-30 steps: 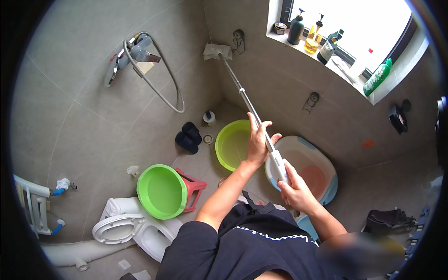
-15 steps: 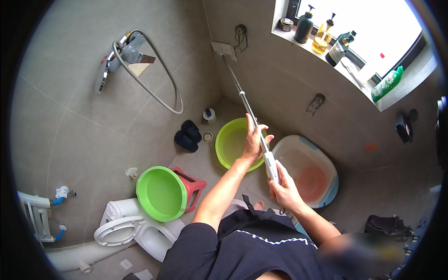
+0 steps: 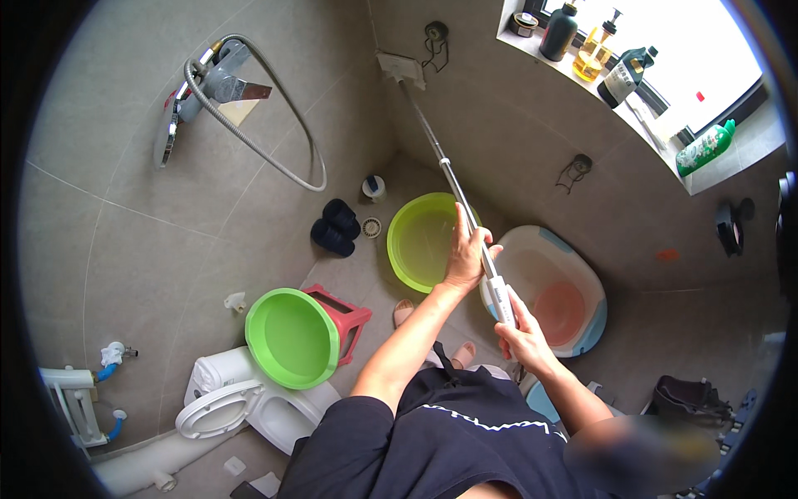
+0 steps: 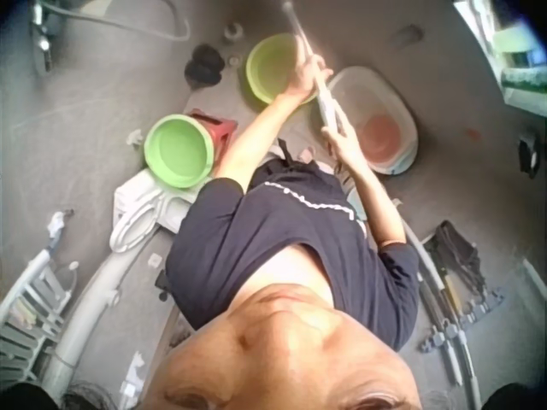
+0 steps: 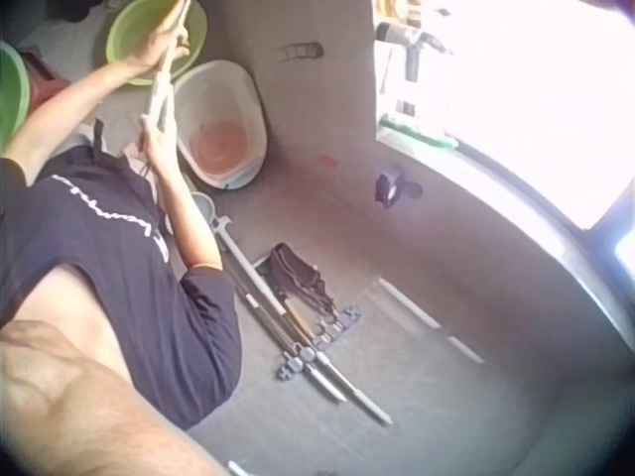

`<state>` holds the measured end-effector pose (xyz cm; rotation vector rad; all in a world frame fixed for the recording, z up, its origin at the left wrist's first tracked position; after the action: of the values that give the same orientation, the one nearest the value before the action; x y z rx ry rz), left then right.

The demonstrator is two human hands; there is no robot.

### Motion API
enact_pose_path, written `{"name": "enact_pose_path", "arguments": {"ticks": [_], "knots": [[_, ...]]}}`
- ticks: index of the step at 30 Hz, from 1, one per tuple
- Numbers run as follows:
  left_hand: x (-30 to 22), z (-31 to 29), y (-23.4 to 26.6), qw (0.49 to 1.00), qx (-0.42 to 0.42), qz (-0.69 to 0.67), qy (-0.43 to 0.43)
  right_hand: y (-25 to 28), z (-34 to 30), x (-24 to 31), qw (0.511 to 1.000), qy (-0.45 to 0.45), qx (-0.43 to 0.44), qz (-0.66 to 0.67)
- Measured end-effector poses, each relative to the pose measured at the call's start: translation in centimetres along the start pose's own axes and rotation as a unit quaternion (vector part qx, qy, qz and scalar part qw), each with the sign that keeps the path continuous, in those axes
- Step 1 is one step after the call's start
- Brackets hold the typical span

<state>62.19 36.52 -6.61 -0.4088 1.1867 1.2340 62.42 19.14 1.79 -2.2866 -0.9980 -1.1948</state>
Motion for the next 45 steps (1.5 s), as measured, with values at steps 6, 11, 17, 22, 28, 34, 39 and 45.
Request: {"name": "enact_pose_path", "arguments": {"ticks": [6, 11, 17, 22, 28, 34, 39, 45], "knots": [[0.6, -0.3, -0.2, 1.0, 0.012, -0.014, 0.009, 0.1, 0.4, -0.9, 1.0, 0.006, -0.013, -0.023], [1.6, -1.2, -0.5, 1.0, 0.014, -0.026, 0.003, -0.1, 0.1, -1.2, 0.999, -0.006, -0.027, -0.041], [0.9, -1.1, -0.7, 1.0, 0.012, -0.021, 0.005, 0.8, 0.9, -2.3, 0.999, 0.0, -0.036, -0.033], [1.6, -1.9, -1.6, 0.999, 0.028, -0.009, -0.014, 1.2, 0.8, -2.1, 0.998, -0.016, -0.037, -0.049], [2.2, -2.0, -2.1, 0.999, 0.022, -0.025, -0.009, 1.4, 1.4, -2.1, 0.997, -0.019, -0.043, -0.068], [3.2, -2.8, -2.2, 0.995, 0.068, -0.021, 0.066, 1.4, 1.7, -3.3, 0.995, -0.015, -0.046, -0.087], [3.7, -3.3, -2.2, 0.998, 0.06, -0.015, 0.016, 1.2, 1.7, -4.0, 0.994, -0.012, -0.057, -0.095], [3.9, -3.3, -2.0, 0.995, 0.079, -0.032, 0.045, 0.7, 1.6, -3.5, 0.992, -0.035, -0.055, -0.111]]}}
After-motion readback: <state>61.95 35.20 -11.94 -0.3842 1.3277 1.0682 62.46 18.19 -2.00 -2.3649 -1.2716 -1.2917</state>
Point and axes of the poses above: each hand's wrist, its own z-axis towards the middle knuckle, its own y-axis out of the back of the hand, x = y × z, the point moved 3 cm from there along z, towards the middle knuckle, and after that the axes turned 14 degrees about -x, right-handed, at the moved point
